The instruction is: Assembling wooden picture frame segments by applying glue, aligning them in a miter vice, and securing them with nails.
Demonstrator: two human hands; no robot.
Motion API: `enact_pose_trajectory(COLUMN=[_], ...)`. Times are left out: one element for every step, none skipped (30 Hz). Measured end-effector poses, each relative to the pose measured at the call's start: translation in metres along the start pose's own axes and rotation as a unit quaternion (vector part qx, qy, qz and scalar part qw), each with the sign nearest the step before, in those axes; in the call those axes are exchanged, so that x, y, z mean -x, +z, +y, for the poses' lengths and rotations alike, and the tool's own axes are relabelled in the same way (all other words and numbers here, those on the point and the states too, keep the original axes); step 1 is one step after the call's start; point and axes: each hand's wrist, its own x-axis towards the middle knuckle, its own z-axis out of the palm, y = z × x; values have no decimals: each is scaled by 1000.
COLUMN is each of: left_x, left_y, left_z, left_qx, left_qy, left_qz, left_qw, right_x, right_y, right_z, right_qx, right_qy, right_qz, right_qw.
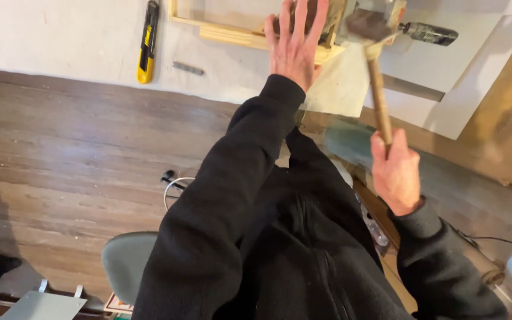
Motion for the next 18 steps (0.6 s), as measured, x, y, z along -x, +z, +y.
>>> enact_pose_trajectory(left_x=[-1,1,4,-1,-2,1,3,5,6,3,-2,-3,-3,0,3,0,-4,0], left_y=[-9,-6,-3,3,4,3,3,3,4,3,-2,-7,-11,-12,-14,-16,-8,1], left_z=[4,2,1,-1,-1,-1,-1,1,3,-1,1,4,7,8,9,5,-2,-1], left_qx=[15,14,0,-15,-16,-9,-1,2,8,9,7,-1,-8,-7,9,19,15,-5], left_qy=[-11,-14,-18,-18,-18,-8,2,3,2,1,1,-9,-20,-22,-19,-16,-17,-12], left_qz=[-12,-16,-35,-48,-45,-11,24,22,17,17,21,0,-22,-25,-28,-25,-21,-7], left_qw=[1000,1000,999,999,999,1000,1000,1000,1000,1000,1000,1000,1000,999,999,999,1000,1000], right_x=[-1,0,1,-5,-2,3,8,9,10,4,-3,-6,-9,-3,3,1,-2,4], right_y=[12,11,11,10,-1,-11,-22,-18,-15,-9,2,12,22,16,11,8,2,-7], right_z=[17,22,28,33,16,-1,-19,-14,-9,-7,4,16,28,22,16,9,-3,-14], right_qx=[40,40,62,84,84,30,-24,-23,-39,-59,-60,-3,54,55,56,54,52,0], right_qy=[4,6,1,-9,-11,-22,-33,-29,-2,19,15,17,20,22,11,-8,-13,-46], right_qz=[-25,-30,-34,-31,-30,2,35,35,30,25,27,-17,-62,-64,-38,-10,-10,13], right_qw=[999,999,997,996,996,999,999,999,999,998,998,1000,996,996,998,998,998,999])
